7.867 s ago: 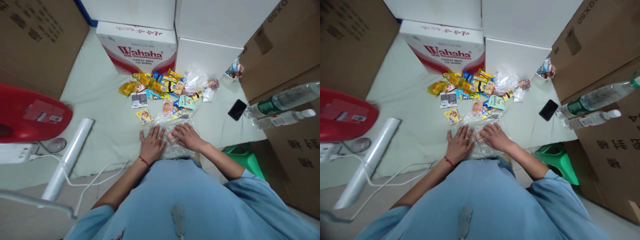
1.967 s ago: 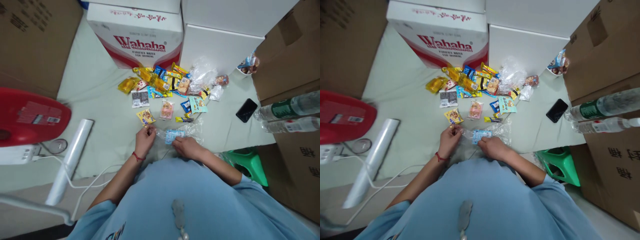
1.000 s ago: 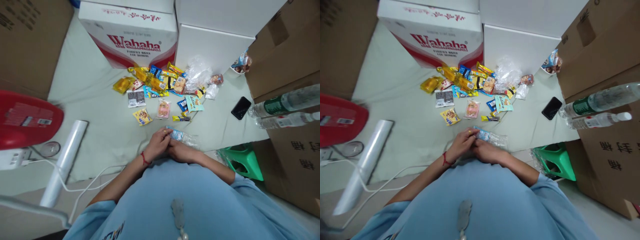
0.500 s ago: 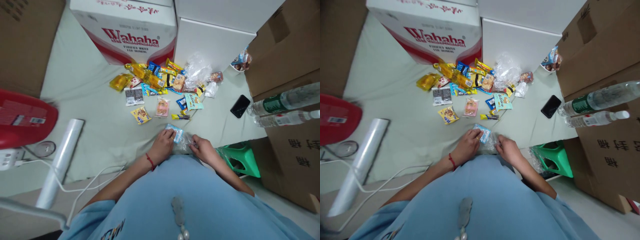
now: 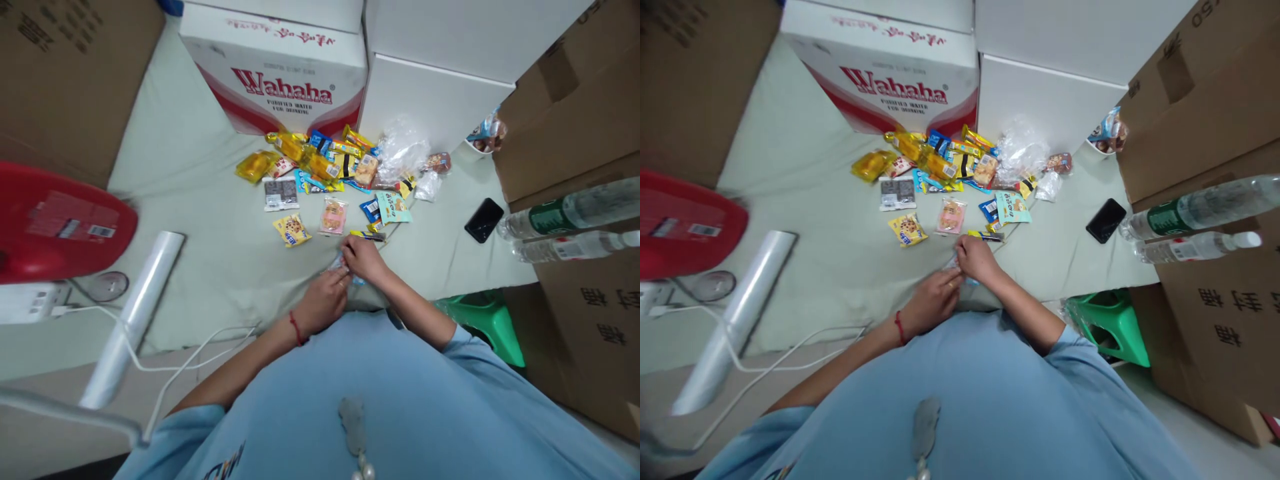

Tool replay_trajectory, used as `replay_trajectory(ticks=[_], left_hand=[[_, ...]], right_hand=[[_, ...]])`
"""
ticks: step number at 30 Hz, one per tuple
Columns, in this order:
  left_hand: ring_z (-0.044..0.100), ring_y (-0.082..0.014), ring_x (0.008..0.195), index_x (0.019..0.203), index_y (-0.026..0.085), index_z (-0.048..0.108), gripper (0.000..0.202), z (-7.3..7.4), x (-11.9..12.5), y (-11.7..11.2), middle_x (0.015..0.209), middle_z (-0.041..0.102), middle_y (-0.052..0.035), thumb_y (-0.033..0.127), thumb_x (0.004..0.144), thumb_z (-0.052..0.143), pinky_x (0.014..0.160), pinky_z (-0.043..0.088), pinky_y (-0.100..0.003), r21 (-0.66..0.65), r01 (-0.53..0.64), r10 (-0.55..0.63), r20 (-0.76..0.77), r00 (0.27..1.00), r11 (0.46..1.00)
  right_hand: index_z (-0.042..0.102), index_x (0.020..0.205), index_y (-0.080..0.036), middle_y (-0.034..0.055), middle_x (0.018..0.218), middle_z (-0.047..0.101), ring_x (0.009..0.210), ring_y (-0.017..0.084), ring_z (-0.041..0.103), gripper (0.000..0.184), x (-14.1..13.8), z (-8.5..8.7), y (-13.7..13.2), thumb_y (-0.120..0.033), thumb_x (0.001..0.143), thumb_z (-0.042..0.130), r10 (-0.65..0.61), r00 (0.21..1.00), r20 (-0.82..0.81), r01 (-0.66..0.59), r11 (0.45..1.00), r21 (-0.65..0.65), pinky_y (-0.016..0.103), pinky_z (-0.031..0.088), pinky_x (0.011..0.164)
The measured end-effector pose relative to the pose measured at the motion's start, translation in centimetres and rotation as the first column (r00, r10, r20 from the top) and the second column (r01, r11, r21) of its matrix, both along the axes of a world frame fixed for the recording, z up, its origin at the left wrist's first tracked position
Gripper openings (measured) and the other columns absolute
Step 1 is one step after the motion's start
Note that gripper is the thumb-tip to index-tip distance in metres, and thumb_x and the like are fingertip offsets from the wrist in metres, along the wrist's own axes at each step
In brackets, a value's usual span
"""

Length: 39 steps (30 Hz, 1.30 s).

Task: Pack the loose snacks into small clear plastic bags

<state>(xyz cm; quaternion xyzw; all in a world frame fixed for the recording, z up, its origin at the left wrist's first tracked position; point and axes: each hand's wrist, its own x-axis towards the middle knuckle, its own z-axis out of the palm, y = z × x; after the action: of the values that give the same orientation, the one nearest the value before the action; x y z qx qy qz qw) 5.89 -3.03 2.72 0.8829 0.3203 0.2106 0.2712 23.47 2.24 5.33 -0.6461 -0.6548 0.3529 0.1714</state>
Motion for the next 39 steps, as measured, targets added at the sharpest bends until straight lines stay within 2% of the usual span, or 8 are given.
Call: replay_trajectory(ticks=[6, 10, 17, 22, 25, 32, 36, 39], left_hand=[[0.072, -0.0207, 0.106, 0.097, 0.021, 0.075, 0.025, -0.8, -3.1, 0.6, 0.111, 0.077, -0.0065, 0.015, 0.088, 0.052, 0.101, 0.056, -0.038, -0.430, -0.460, 0.589, 0.238, 0.772, 0.777], [0.070, -0.0204, 0.099, 0.089, 0.021, 0.073, 0.019, -0.9, -3.3, 1.3, 0.099, 0.074, -0.0049, 0.022, 0.084, 0.055, 0.097, 0.055, -0.036, -0.520, -0.547, 0.720, 0.216, 0.659, 0.656], [0.068, -0.0235, 0.112, 0.112, 0.019, 0.069, 0.034, 0.2, -2.2, 1.7, 0.118, 0.073, -0.0092, 0.043, 0.089, 0.066, 0.095, 0.055, -0.036, -0.726, -0.401, 0.735, 0.209, 0.645, 0.558], [0.070, -0.0245, 0.112, 0.134, 0.021, 0.058, 0.068, 1.0, 0.9, 2.5, 0.132, 0.070, -0.0126, 0.051, 0.078, 0.083, 0.089, 0.060, -0.036, -0.920, 0.016, 0.685, 0.303, 0.663, 0.391], [0.069, -0.0170, 0.082, 0.111, 0.019, 0.064, 0.056, 1.1, 2.6, 3.0, 0.098, 0.074, -0.0042, 0.042, 0.068, 0.091, 0.075, 0.057, -0.030, -0.949, 0.037, 0.727, 0.263, 0.635, 0.312], [0.066, -0.0148, 0.081, 0.101, 0.019, 0.063, 0.044, 1.3, 4.9, 3.2, 0.091, 0.070, -0.0004, 0.033, 0.066, 0.086, 0.075, 0.054, -0.027, -0.936, 0.008, 0.692, 0.267, 0.671, 0.353], [0.067, -0.0257, 0.118, 0.119, 0.021, 0.064, 0.049, 2.1, 4.5, 3.2, 0.127, 0.070, -0.0088, 0.044, 0.078, 0.080, 0.101, 0.055, -0.040, -0.878, 0.000, 0.558, 0.304, 0.772, 0.478], [0.059, -0.0278, 0.135, 0.123, 0.023, 0.062, 0.049, 2.5, 2.4, 3.3, 0.136, 0.067, -0.0104, 0.048, 0.084, 0.076, 0.114, 0.048, -0.045, -0.819, -0.099, 0.532, 0.270, 0.803, 0.565]], right_hand=[[0.067, 0.110, -0.014, 0.0157, 0.120, 0.062, 0.110, 0.027, 0.058, 0.029, -0.8, 0.5, -3.9, -0.040, 0.098, 0.072, 0.336, 0.920, 0.202, -0.365, 0.922, 0.131, 0.040, 0.050, 0.099], [0.067, 0.112, -0.014, 0.0175, 0.123, 0.061, 0.117, 0.031, 0.053, 0.016, -2.2, 0.1, -4.7, -0.021, 0.098, 0.069, 0.378, 0.847, 0.373, -0.443, 0.890, 0.103, 0.047, 0.048, 0.105], [0.065, 0.106, -0.021, 0.0102, 0.117, 0.067, 0.112, 0.024, 0.060, 0.016, 1.6, 1.4, -3.4, -0.017, 0.098, 0.052, 0.072, 0.982, -0.177, -0.045, 0.987, 0.156, 0.040, 0.050, 0.102], [0.062, 0.103, -0.023, 0.0025, 0.093, 0.070, 0.085, 0.020, 0.065, 0.038, 3.4, 1.0, -4.0, -0.057, 0.088, 0.070, -0.328, 0.654, -0.682, 0.237, 0.945, -0.228, 0.032, 0.055, 0.079], [0.065, 0.110, -0.023, 0.0046, 0.100, 0.073, 0.092, 0.021, 0.068, 0.044, 3.1, 0.3, -4.9, -0.064, 0.094, 0.062, -0.318, 0.687, -0.653, 0.244, 0.948, -0.204, 0.034, 0.057, 0.085], [0.057, 0.146, -0.022, 0.0146, 0.145, 0.064, 0.135, 0.028, 0.059, 0.054, 4.0, -0.6, -7.4, -0.044, 0.097, 0.063, -0.040, 0.931, -0.362, 0.100, 0.984, 0.148, 0.047, 0.044, 0.118], [0.060, 0.144, -0.023, 0.0107, 0.140, 0.068, 0.127, 0.026, 0.064, 0.051, 8.5, -0.7, -7.4, -0.047, 0.098, 0.060, -0.186, 0.910, -0.371, 0.247, 0.961, 0.125, 0.042, 0.050, 0.111], [0.065, 0.129, -0.021, 0.0090, 0.123, 0.073, 0.111, 0.025, 0.068, 0.041, 15.9, -0.4, -5.3, -0.046, 0.098, 0.060, -0.484, 0.819, -0.308, 0.558, 0.797, 0.232, 0.039, 0.052, 0.100]])
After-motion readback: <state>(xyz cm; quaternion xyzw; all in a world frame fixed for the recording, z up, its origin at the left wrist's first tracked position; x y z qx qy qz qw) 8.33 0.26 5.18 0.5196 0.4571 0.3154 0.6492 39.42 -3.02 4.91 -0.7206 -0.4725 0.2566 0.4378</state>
